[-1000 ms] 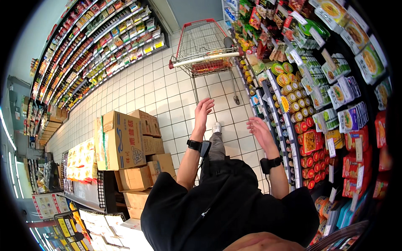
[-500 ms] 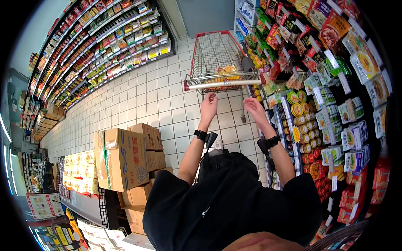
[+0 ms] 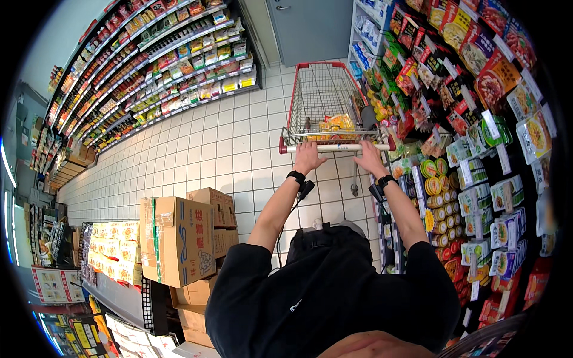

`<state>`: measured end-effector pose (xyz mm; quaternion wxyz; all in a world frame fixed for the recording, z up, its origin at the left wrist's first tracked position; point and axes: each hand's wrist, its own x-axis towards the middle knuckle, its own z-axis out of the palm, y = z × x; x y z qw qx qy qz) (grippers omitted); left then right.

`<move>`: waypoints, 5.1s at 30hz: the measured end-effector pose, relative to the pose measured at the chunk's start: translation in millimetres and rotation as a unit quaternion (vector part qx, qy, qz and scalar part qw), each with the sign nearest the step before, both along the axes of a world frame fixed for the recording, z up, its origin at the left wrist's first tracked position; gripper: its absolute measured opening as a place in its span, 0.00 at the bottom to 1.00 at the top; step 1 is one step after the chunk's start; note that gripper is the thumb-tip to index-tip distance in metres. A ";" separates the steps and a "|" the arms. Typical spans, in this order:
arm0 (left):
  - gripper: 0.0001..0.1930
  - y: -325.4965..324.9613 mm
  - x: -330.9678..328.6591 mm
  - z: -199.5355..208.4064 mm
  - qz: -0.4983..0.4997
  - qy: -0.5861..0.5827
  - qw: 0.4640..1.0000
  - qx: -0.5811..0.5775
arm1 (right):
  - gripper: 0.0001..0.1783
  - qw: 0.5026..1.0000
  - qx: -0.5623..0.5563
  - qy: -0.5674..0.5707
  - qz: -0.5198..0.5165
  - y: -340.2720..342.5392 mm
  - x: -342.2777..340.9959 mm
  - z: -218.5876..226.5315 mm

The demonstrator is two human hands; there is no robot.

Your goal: The person restocks store shelves by taking food packages from a shopping cart and placing them onto the shelves by hand.

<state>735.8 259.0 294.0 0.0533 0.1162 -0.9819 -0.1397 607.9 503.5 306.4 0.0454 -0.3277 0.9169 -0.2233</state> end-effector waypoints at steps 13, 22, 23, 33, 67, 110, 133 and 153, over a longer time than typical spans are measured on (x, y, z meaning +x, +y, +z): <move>0.18 -37.9 -40.3 -10.5 -0.059 -0.185 0.981 0.013 | 0.14 0.978 0.200 -0.001 0.064 -8.0 -51.5 -24.7; 0.12 -37.8 -43.4 21.3 -0.100 -0.311 0.937 0.126 | 0.19 0.933 0.338 -0.095 0.079 -24.3 -57.3 3.7; 0.12 -39.7 -43.1 24.8 -0.084 -0.320 0.934 0.134 | 0.19 0.940 0.323 -0.087 0.072 -25.4 -57.2 6.4; 0.18 -46.8 -49.7 5.1 -0.071 -0.297 0.947 0.103 | 0.17 0.956 0.283 -0.052 0.058 -27.7 -54.3 4.8; 0.16 35.6 42.8 15.3 -0.014 -0.243 0.970 0.018 | 0.12 0.974 0.206 -0.017 0.089 51.1 30.6 5.1; 0.35 274.3 333.8 0.0 0.086 0.142 0.986 -0.001 | 0.13 0.971 0.223 0.077 -0.041 234.8 208.6 -21.0; 0.18 305.0 594.3 15.8 0.385 0.217 0.737 0.512 | 0.42 0.982 0.083 -0.029 0.165 157.1 350.4 21.2; 0.12 136.9 460.3 63.8 0.333 0.215 0.734 0.552 | 0.18 0.942 -0.172 -0.243 0.152 51.0 336.4 22.9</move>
